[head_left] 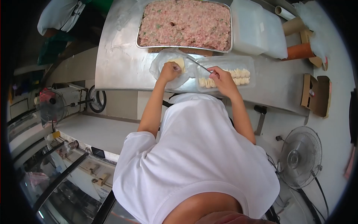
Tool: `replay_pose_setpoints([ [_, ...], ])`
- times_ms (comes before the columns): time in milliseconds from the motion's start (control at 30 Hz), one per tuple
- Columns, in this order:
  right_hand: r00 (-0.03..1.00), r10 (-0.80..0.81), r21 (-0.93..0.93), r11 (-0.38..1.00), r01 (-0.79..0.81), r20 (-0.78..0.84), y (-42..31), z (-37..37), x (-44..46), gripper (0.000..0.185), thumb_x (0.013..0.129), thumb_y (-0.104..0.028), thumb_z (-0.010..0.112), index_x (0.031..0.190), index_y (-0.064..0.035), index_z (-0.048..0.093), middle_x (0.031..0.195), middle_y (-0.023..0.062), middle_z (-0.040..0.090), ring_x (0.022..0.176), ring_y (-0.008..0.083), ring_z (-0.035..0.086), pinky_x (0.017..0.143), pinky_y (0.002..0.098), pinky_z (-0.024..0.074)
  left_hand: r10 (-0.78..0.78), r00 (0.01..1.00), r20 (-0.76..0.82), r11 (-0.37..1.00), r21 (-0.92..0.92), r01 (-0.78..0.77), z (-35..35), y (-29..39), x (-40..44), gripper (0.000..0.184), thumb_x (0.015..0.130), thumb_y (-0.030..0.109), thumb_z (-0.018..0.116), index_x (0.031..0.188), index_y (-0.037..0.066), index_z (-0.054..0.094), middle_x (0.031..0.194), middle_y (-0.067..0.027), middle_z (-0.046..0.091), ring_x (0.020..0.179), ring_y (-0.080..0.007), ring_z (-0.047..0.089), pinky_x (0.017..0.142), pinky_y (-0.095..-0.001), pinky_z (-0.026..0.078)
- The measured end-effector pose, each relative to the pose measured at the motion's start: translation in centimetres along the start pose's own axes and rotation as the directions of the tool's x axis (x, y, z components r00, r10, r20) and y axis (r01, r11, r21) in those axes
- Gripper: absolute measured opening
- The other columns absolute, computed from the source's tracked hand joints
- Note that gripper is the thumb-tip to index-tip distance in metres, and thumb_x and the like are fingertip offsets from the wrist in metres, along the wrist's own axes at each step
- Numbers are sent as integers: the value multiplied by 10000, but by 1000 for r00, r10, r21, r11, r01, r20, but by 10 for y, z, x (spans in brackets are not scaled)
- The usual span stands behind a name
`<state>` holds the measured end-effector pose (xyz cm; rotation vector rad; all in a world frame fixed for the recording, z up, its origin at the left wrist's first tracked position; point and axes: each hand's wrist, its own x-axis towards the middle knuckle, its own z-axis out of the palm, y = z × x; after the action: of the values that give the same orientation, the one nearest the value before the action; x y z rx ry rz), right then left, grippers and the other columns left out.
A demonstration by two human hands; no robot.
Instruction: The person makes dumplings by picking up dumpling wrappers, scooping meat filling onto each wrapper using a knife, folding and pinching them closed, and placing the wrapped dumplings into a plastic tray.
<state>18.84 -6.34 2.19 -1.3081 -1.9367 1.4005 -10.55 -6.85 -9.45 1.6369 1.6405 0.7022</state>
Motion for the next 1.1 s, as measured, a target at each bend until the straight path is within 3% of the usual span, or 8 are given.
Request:
replay_pose_setpoints([
  [133, 997, 25, -46, 999, -29, -74, 7, 21, 16, 276, 899, -78, 600, 1165, -10, 626, 834, 59, 647, 748, 129, 598, 699, 265, 486, -189, 982, 13, 914, -363, 180, -9, -6, -3, 149, 746, 104, 745, 815, -24, 711, 754, -154, 694, 658, -194, 651, 657, -302, 523],
  [267, 992, 46, 0, 999, -47, -121, 4, 55, 48, 325, 844, -161, 662, 1139, -26, 638, 853, 143, 687, 798, 274, 667, 738, 361, 518, -187, 979, -79, 923, -356, 147, -18, 3, -7, 177, 740, 126, 764, 786, -28, 691, 714, -132, 677, 637, -172, 634, 645, -284, 514],
  [433, 990, 21, -45, 999, -27, -141, -5, 68, 68, 310, 825, -174, 675, 1092, -16, 661, 839, 136, 691, 786, 263, 670, 746, 357, 525, 2, 993, -114, 942, 332, 36, 16, 32, -4, 241, 710, 199, 784, 789, 1, 670, 770, -178, 666, 731, -310, 661, 715, -365, 520],
  [567, 990, 85, 59, 995, -79, -112, -1, 59, 61, 301, 822, -178, 678, 1081, -25, 670, 831, 128, 686, 781, 247, 667, 749, 343, 522, 31, 992, -121, 935, 355, 14, 23, 23, 2, 243, 704, 188, 781, 808, -5, 678, 837, -209, 679, 799, -381, 661, 735, -408, 525],
  [767, 988, 127, 80, 990, -120, -83, 20, 72, 63, 313, 814, -182, 686, 1089, -32, 668, 854, 129, 693, 790, 247, 670, 749, 341, 522, -139, 990, 7, 985, -104, 139, -3, 0, -6, 202, 783, 151, 758, 864, -29, 716, 800, -149, 706, 696, -218, 670, 708, -319, 533],
  [833, 991, 112, 49, 993, -109, -78, 20, 81, 67, 316, 815, -183, 686, 1092, -32, 665, 863, 132, 696, 795, 253, 672, 747, 346, 522, -251, 965, 77, 861, -438, 259, -5, -6, -7, 175, 834, 134, 731, 898, -28, 723, 768, -92, 703, 647, -139, 627, 654, -268, 507],
  [967, 994, 66, -14, 998, -67, -90, 6, 97, 77, 326, 822, -188, 685, 1110, -42, 647, 864, 137, 697, 799, 279, 673, 743, 371, 521, -259, 960, 110, 794, -542, 276, -12, -6, -9, 126, 878, 106, 679, 919, -11, 707, 774, -43, 684, 655, -117, 611, 620, -242, 484],
  [1100, 993, 35, 63, 998, -27, -116, -16, 87, 76, 301, 848, -135, 647, 1140, -65, 623, 872, 144, 690, 801, 288, 669, 736, 395, 519, -335, 937, -98, 687, -707, 171, -17, -3, -10, 161, 946, 150, 556, 911, 17, 640, 849, -49, 644, 795, -127, 599, 691, -269, 477],
])
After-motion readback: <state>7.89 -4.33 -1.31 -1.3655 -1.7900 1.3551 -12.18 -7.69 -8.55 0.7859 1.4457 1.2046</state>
